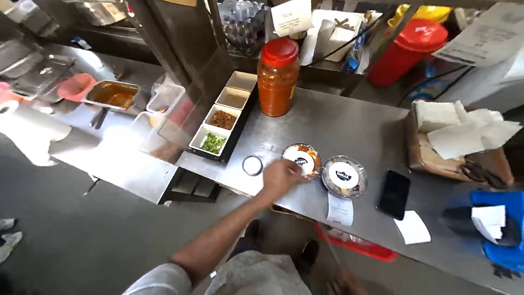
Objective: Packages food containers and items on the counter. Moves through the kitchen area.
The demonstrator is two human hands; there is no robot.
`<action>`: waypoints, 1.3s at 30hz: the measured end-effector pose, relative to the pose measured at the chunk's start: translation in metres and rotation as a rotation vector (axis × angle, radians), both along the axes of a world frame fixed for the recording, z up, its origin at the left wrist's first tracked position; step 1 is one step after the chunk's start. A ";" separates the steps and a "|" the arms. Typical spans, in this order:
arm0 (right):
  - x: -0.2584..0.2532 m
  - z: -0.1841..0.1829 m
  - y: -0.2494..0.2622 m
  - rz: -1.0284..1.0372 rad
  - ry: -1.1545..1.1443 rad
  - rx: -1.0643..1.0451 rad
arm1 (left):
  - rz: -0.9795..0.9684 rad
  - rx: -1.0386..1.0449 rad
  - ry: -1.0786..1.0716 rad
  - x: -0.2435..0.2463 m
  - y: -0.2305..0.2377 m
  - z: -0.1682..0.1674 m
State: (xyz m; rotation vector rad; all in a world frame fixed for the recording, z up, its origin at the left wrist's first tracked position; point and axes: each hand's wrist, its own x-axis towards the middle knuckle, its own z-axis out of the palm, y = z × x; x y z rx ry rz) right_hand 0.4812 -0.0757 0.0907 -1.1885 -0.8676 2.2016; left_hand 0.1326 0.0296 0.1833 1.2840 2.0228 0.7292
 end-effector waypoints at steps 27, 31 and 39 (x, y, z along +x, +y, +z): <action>-0.177 -0.070 0.066 0.093 0.027 -0.543 | 0.106 -0.245 -0.150 -0.142 -0.042 -0.111; -0.222 -0.058 0.061 -0.059 -0.045 -0.537 | 0.429 -0.360 -0.263 -0.089 -0.053 -0.126; -0.252 -0.049 0.043 -0.251 -0.139 -0.504 | -0.329 -0.187 0.180 -0.139 -0.012 -0.087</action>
